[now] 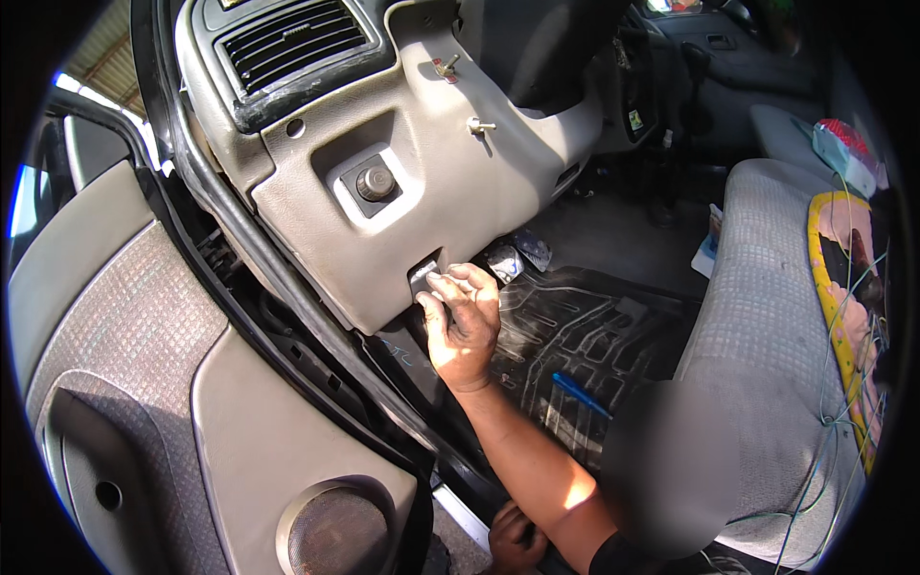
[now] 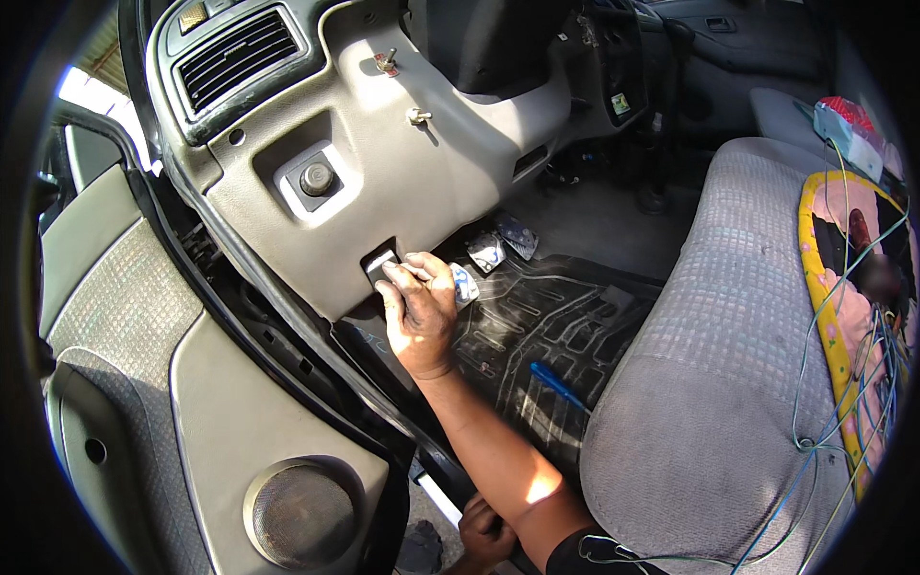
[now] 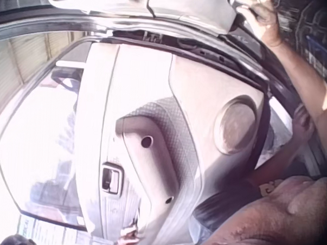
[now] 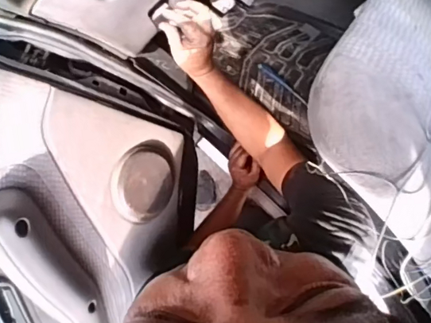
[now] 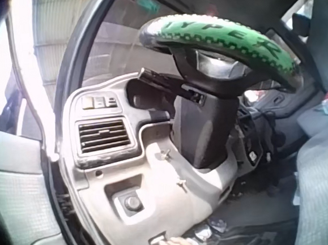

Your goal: The person uses a blue screwdriver to remove screws from the dashboard panel near the steering wheel and then pries off a plastic cover. The person removes the cover and sets it aside.

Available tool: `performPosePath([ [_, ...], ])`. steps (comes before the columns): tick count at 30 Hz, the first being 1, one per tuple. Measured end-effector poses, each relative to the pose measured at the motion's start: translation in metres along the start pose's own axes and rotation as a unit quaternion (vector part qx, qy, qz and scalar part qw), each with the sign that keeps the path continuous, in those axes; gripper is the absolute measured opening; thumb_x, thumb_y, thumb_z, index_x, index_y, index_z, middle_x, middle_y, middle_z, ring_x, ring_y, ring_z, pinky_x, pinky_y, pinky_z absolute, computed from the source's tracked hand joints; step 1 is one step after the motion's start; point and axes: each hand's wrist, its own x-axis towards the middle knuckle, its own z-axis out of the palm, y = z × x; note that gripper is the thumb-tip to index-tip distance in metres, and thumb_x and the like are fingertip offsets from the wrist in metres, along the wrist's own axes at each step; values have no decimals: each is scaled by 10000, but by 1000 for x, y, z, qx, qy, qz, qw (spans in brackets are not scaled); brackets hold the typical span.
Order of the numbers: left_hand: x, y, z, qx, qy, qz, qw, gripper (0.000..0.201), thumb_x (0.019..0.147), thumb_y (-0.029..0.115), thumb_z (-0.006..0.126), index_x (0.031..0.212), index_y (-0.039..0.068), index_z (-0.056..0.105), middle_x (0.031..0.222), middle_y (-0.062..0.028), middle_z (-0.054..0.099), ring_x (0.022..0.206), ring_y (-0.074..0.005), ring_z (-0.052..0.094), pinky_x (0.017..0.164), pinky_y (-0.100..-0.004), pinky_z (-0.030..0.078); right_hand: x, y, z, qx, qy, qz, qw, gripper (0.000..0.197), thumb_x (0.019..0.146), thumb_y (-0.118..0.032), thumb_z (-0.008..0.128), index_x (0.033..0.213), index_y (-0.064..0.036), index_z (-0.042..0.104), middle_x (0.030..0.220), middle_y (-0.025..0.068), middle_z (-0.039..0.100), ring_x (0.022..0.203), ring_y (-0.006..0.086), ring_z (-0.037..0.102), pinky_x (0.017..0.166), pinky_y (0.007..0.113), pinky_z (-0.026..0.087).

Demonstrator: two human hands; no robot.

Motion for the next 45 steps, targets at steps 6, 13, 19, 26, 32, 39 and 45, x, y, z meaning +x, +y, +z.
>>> performPosePath([
  [6, -2, -6, -3, 0, -17, 11, 1000, 220, 773, 119, 783, 974, 30, 796, 980, -147, 790, 958, -354, 754, 899, -436, 567, -36, 7, 23, 323, 60, 354, 876, 328, 1013, 27, 715, 1325, -38, 639, 1050, 35, 651, 933, 129, 637, 808, 265, 543],
  [13, -4, -9, -6, 11, -25, 13, 1000, 229, 785, 155, 807, 977, 28, 796, 966, -142, 791, 916, -345, 753, 871, -427, 562, -31, -6, 16, 521, 72, 443, 726, 255, 1095, -174, 625, 1297, -17, 617, 1153, 94, 669, 1085, 201, 642, 1073, 391, 517],
  [19, 3, -2, -3, -3, -27, 11, 1000, 234, 798, 167, 819, 982, 25, 795, 963, -142, 792, 894, -342, 748, 857, -422, 556, -33, 1, 14, 560, 92, 444, 693, 210, 1087, -213, 663, 1236, -75, 608, 1123, 74, 669, 1113, 199, 646, 1114, 467, 483],
  [26, -2, -7, -6, -3, -25, 11, 1000, 204, 796, 111, 804, 983, 29, 799, 982, -136, 794, 941, -336, 751, 893, -419, 563, -2, -22, 6, 449, 60, 545, 706, 318, 1066, -277, 692, 1285, -72, 588, 1174, 65, 672, 1131, 210, 648, 1095, 511, 499],
  [32, -2, -12, 1, -23, -23, 18, 999, 230, 811, 110, 793, 1026, 29, 800, 1045, -148, 796, 1030, -352, 750, 960, -428, 567, -19, 4, 3, 547, 122, 470, 682, 257, 1054, -237, 601, 1222, -44, 616, 1208, 142, 671, 1160, 301, 671, 1099, 580, 520],
  [39, 6, -1, -7, -36, -30, 11, 999, 229, 820, 109, 786, 1035, 32, 799, 1058, -151, 792, 1031, -359, 744, 951, -432, 565, -23, -13, 8, 512, 79, 437, 735, 258, 1085, -182, 603, 1246, 17, 636, 1141, 122, 687, 1065, 247, 673, 1047, 481, 546],
  [45, 2, -3, -4, -22, -37, 4, 999, 227, 813, 106, 794, 1029, 35, 798, 1045, -147, 789, 1021, -361, 743, 943, -434, 564, -26, -5, 8, 517, 55, 401, 754, 318, 1096, -233, 624, 1308, 3, 636, 1298, 167, 677, 1232, 316, 654, 1134, 543, 471],
])
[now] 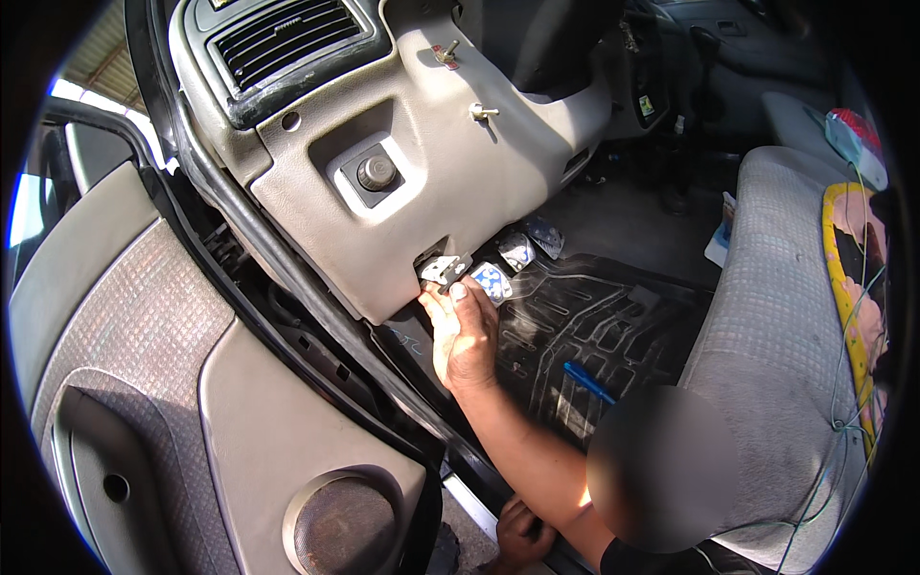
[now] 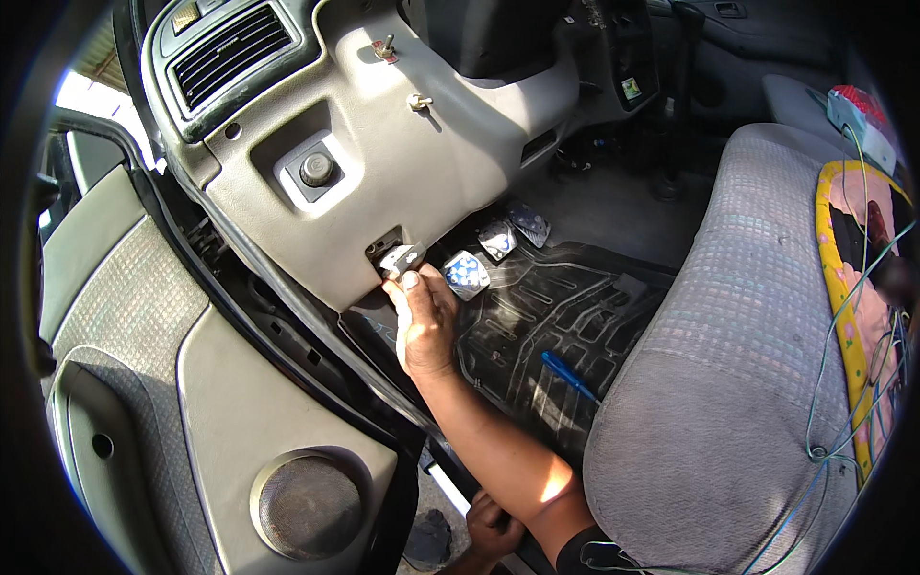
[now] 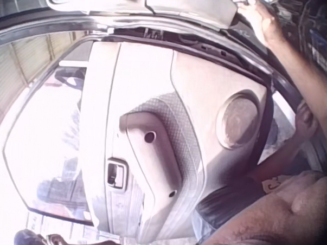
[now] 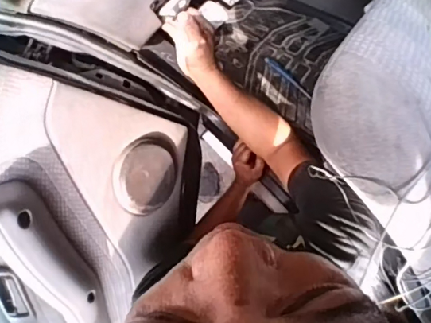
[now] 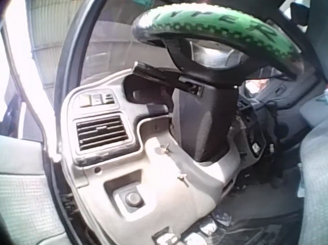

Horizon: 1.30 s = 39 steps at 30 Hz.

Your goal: The person uses a blue screwdriver to remove screws from the dashboard panel near the steering wheel and then pries off a plastic cover. The person removes the cover and sets it aside.

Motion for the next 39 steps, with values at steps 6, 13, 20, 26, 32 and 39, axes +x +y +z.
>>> performPosePath([
  [6, -4, 4, -3, 26, 18, -5, 999, 222, 805, 101, 803, 1016, 32, 797, 1029, -146, 790, 1005, -362, 746, 930, -434, 570, -3, -4, 14, 39, 20, 17, 999, 362, 1093, -343, 631, 1252, -17, 638, 1192, 125, 660, 1136, 263, 628, 1086, 515, 481],
  [13, 6, 7, 0, -10, 13, 11, 1000, 203, 812, 78, 769, 1006, 23, 796, 1028, -156, 789, 1004, -368, 748, 923, -434, 575, 3, -9, 0, 6, -28, 5, 1000, 341, 1060, -193, 686, 1318, 15, 604, 1190, 112, 669, 1137, 198, 651, 1066, 436, 539],
  [20, 3, 6, -4, -1, 2, -4, 1000, 196, 799, 29, 782, 990, -12, 770, 1016, -179, 782, 1040, -388, 751, 958, -465, 581, 5, -17, 18, -139, 11, 57, 989, 393, 1054, -154, 718, 1373, 61, 638, 1109, 93, 719, 992, 161, 689, 914, 365, 625],
  [26, 6, 8, -3, -1, 3, 4, 1000, 199, 798, 14, 780, 993, -21, 772, 1038, -189, 781, 1052, -392, 749, 971, -465, 578, 4, -6, 6, -143, -20, -21, 989, 382, 1041, -20, 696, 1403, 74, 619, 1210, 136, 730, 1074, 189, 708, 960, 370, 613],
  [32, 5, 5, -2, -9, -1, 3, 1000, 213, 798, 27, 791, 1005, -20, 777, 1049, -185, 783, 1062, -386, 748, 979, -460, 572, 8, -10, 2, -179, -31, -24, 983, 379, 1053, -17, 669, 1416, 75, 613, 1190, 129, 725, 1046, 183, 705, 976, 349, 602],
  [39, 5, 5, -3, -6, -14, 1, 1000, 234, 792, 58, 798, 1015, -11, 784, 1038, -171, 784, 1030, -379, 749, 952, -451, 571, 6, -2, -8, -12, -2, 17, 1000, 295, 1078, -198, 663, 1296, 0, 654, 1174, 97, 698, 1107, 219, 681, 1097, 507, 527],
])
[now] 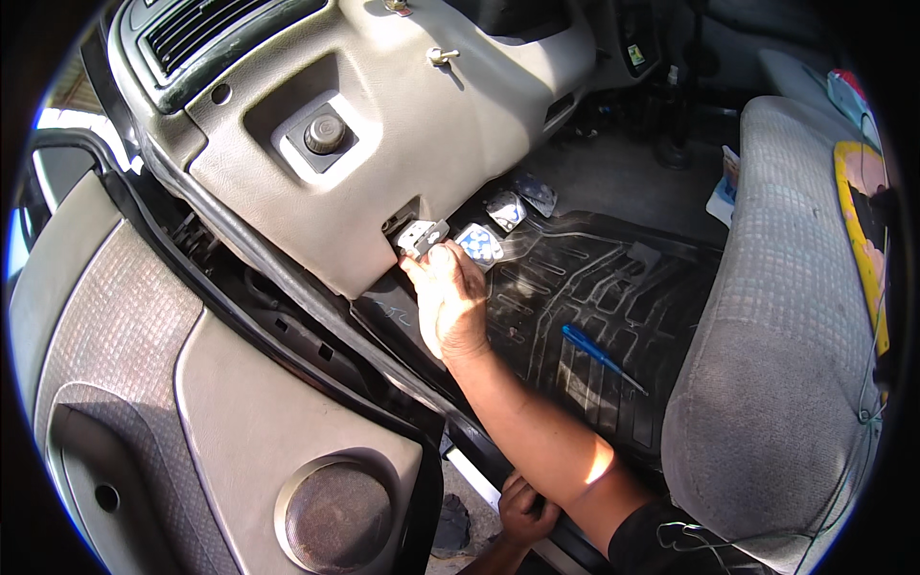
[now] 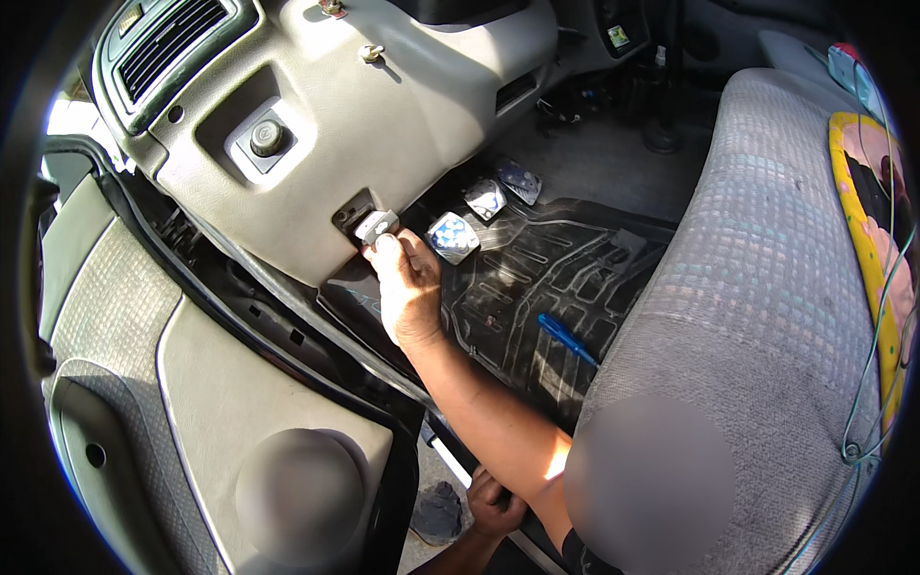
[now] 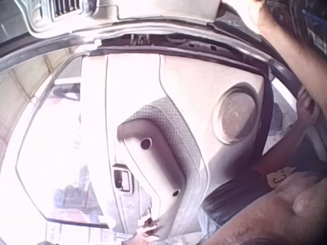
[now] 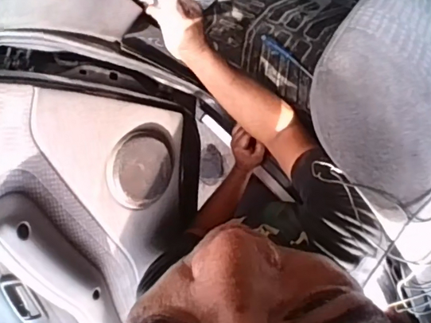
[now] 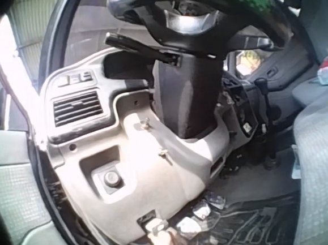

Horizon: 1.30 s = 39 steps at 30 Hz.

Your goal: The person uses a blue screwdriver to remove screws from the dashboard panel near the steering wheel and then pries off a plastic cover. The person removes the cover and sets it aside.

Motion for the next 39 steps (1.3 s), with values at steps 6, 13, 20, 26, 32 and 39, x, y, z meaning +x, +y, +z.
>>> performPosePath([
  [6, -4, 2, 0, 26, 6, -10, 1000, 231, 797, 91, 794, 1015, 16, 794, 1033, -155, 786, 1006, -366, 748, 943, -435, 566, -6, 5, 10, 66, 74, 48, 994, 290, 1055, -257, 685, 1250, -45, 656, 1188, 111, 702, 1130, 255, 674, 1101, 508, 505],
  [13, -9, 0, -1, 23, 10, -17, 1000, 232, 808, 102, 789, 1023, 15, 794, 1048, -152, 783, 1022, -359, 741, 936, -440, 565, -9, 10, 7, 163, 42, 64, 984, 260, 1080, -270, 625, 1234, -63, 660, 1233, 109, 690, 1174, 268, 656, 1106, 483, 498],
  [20, -11, -7, -1, 8, 3, -17, 1000, 266, 795, 78, 814, 1052, 15, 794, 1112, -164, 787, 1116, -375, 737, 997, -448, 566, -4, -4, 21, 149, 10, 65, 987, 360, 1050, -395, 632, 1239, -93, 677, 1217, 62, 677, 1215, 245, 599, 1148, 472, 397],
  [26, -13, -11, 6, -3, 22, -11, 1000, 304, 782, 71, 840, 1078, 20, 795, 1146, -173, 785, 1163, -375, 727, 1034, -459, 561, 2, -3, 12, 128, -10, 52, 990, 288, 1052, -239, 702, 1239, -22, 674, 1222, 98, 717, 1207, 254, 659, 1236, 542, 412],
  [32, -12, -7, 4, 3, 14, -14, 1000, 312, 779, 83, 834, 1082, 23, 793, 1158, -169, 785, 1175, -372, 721, 1040, -454, 557, 3, 2, 15, 80, -8, 55, 995, 115, 1074, -154, 703, 1101, -44, 681, 1049, 21, 671, 919, 118, 609, 1128, 405, 491],
  [39, -11, -5, 2, 9, 20, -21, 1000, 318, 773, 95, 834, 1080, 26, 791, 1154, -166, 783, 1167, -375, 722, 1038, -460, 557, 0, -12, 41, -25, 61, 71, 995, 139, 1079, -120, 697, 978, -45, 638, 854, -16, 541, 789, 90, 541, 792, 287, 533],
])
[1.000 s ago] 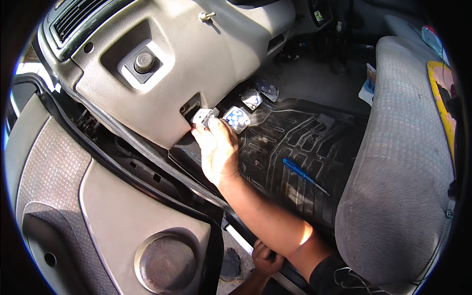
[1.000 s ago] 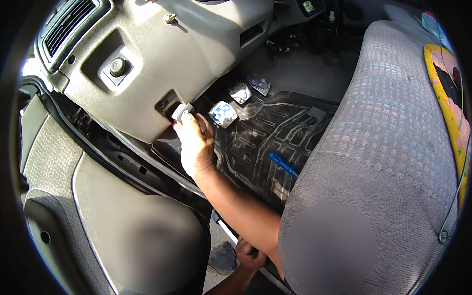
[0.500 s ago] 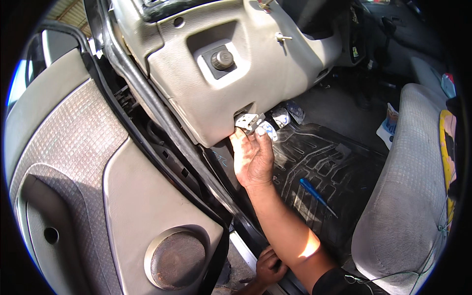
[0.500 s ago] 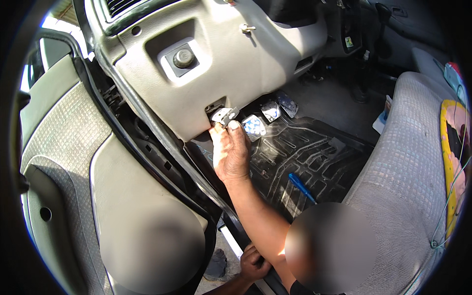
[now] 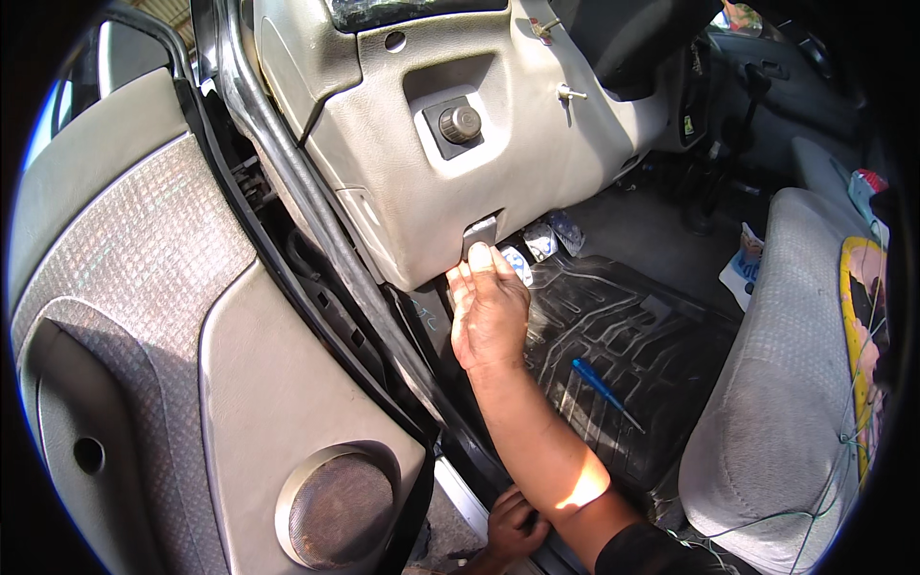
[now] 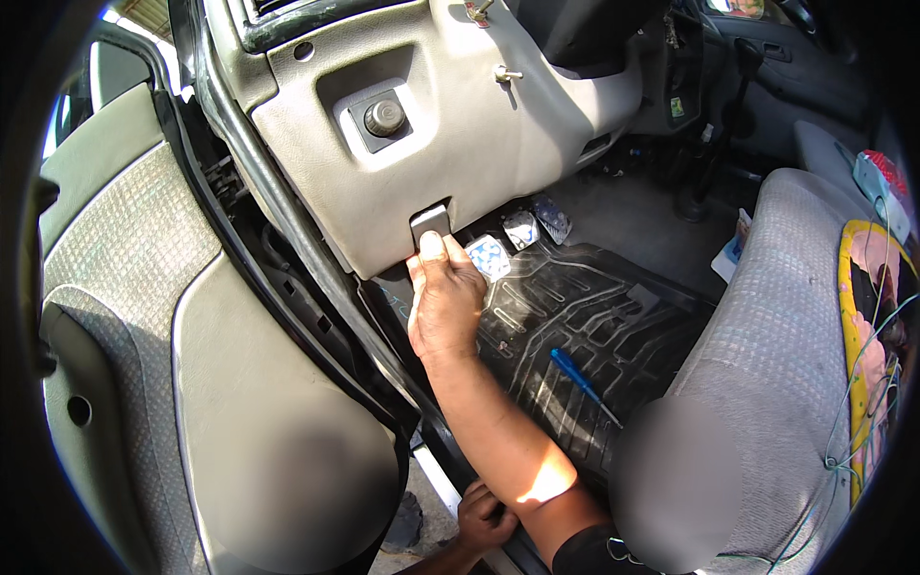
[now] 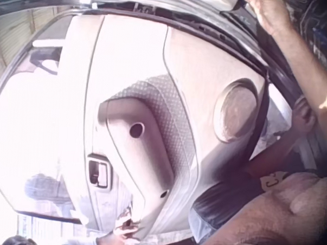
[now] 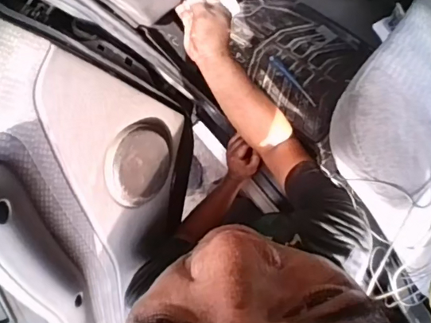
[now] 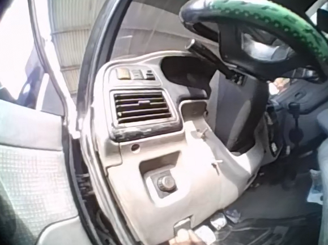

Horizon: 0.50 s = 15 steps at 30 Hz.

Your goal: The person uses a blue screwdriver to remove screws from the dashboard panel near the steering wheel and then pries off a plastic cover. The person removes the cover and sets it aside.

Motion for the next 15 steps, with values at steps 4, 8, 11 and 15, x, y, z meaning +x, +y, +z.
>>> performPosePath([
  [4, -2, 0, 0, 6, 14, 1, 1000, 318, 769, 94, 841, 1077, 30, 793, 1140, -159, 785, 1160, -375, 723, 1039, -467, 557, -5, -10, 20, -35, 82, 18, 996, 217, 1066, -152, 727, 1160, 40, 695, 968, 26, 641, 842, 108, 603, 791, 295, 548],
  [8, -5, -4, 3, 7, 20, -1, 1000, 298, 777, 95, 843, 1065, 33, 795, 1131, -155, 786, 1156, -371, 725, 1042, -465, 557, -1, -12, 9, -63, 67, 35, 995, 337, 1051, -203, 757, 1238, 67, 681, 1019, 65, 682, 916, 170, 666, 897, 379, 586],
  [11, -4, -1, 2, 1, 18, -8, 1000, 275, 785, 91, 838, 1051, 34, 797, 1120, -152, 789, 1155, -369, 726, 1045, -465, 556, 1, -6, 0, -42, 45, 43, 997, 300, 1042, -221, 770, 1189, 30, 694, 1015, 56, 677, 930, 166, 657, 884, 380, 579],
  [15, 1, 1, 0, -7, 6, -4, 1000, 248, 793, 78, 830, 1035, 32, 798, 1111, -151, 791, 1153, -370, 727, 1044, -468, 555, 5, -1, -11, -14, 12, 52, 998, 205, 1061, -219, 737, 1132, -35, 679, 1057, 34, 674, 992, 189, 657, 901, 377, 539],
])
